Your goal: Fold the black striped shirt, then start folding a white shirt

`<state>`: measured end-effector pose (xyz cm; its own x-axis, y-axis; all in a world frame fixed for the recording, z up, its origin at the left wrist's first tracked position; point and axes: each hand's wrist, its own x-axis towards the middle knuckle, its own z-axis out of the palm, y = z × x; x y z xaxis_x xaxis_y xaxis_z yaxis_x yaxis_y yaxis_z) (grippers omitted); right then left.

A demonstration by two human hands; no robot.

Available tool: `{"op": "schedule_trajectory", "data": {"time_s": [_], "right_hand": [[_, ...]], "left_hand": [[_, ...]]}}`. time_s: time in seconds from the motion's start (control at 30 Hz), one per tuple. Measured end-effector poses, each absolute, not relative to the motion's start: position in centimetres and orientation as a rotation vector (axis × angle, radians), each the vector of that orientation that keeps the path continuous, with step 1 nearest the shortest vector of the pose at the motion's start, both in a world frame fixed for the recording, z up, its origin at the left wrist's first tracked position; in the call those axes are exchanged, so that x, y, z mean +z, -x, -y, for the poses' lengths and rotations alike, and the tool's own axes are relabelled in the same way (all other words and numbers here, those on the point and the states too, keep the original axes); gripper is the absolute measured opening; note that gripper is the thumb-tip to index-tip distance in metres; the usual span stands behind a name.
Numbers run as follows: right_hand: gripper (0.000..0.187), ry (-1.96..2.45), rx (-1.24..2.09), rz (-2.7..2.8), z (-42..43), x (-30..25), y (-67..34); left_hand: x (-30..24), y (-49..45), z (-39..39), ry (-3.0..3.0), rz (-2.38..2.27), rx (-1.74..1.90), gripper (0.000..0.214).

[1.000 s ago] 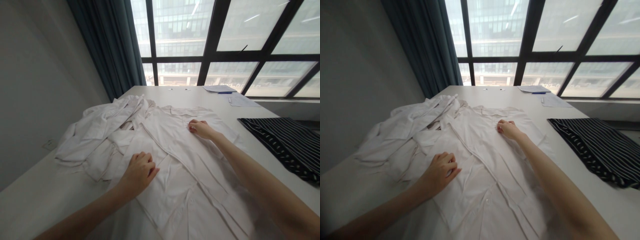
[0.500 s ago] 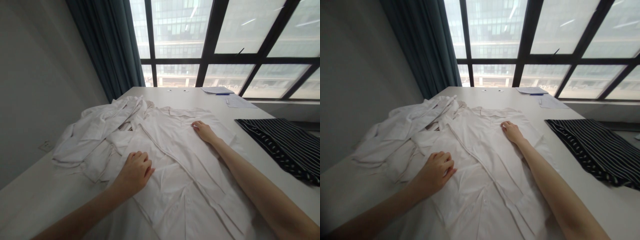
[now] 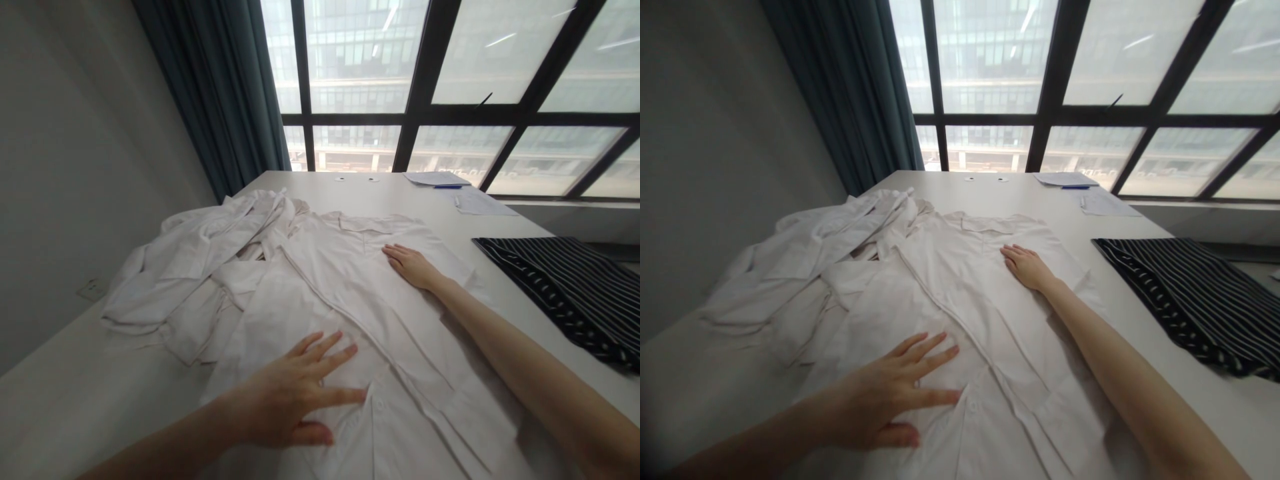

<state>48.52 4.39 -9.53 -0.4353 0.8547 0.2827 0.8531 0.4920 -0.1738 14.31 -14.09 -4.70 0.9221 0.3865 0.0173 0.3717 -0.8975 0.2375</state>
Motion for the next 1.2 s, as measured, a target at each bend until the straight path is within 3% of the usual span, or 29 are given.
{"op": "schedule_trajectory", "data": {"time_s": [0.27,0.43,0.63,0.87,1.07,1.2], "right_hand": [[0.042,1.344,0.051,2.514,-3.2,-9.4,-48.2],[0.041,1.465,0.034,2.377,-1.7,-8.5,-47.9],[0.033,1.427,0.159,2.314,6.1,-5.7,-47.5],[0.017,1.32,0.396,2.584,17.7,-3.6,-46.2],[0.01,1.304,0.328,2.641,20.1,-4.8,-45.8],[0.019,1.187,0.293,2.558,19.8,-4.8,-46.6]], "left_hand": [[-4.3,-14.3,13.5,-2.687,-0.506,-0.003,0.067],[-4.1,-13.8,13.1,-2.547,-0.636,0.13,0.051],[-4.3,-13.6,9.9,-2.645,-0.917,0.466,0.04],[-5.0,-16.4,6.0,-2.908,-0.898,0.352,0.051],[-8.2,-17.6,5.1,-2.856,-0.878,0.445,0.043],[-8.9,-17.3,5.0,-2.845,-0.877,0.572,0.041]]}}
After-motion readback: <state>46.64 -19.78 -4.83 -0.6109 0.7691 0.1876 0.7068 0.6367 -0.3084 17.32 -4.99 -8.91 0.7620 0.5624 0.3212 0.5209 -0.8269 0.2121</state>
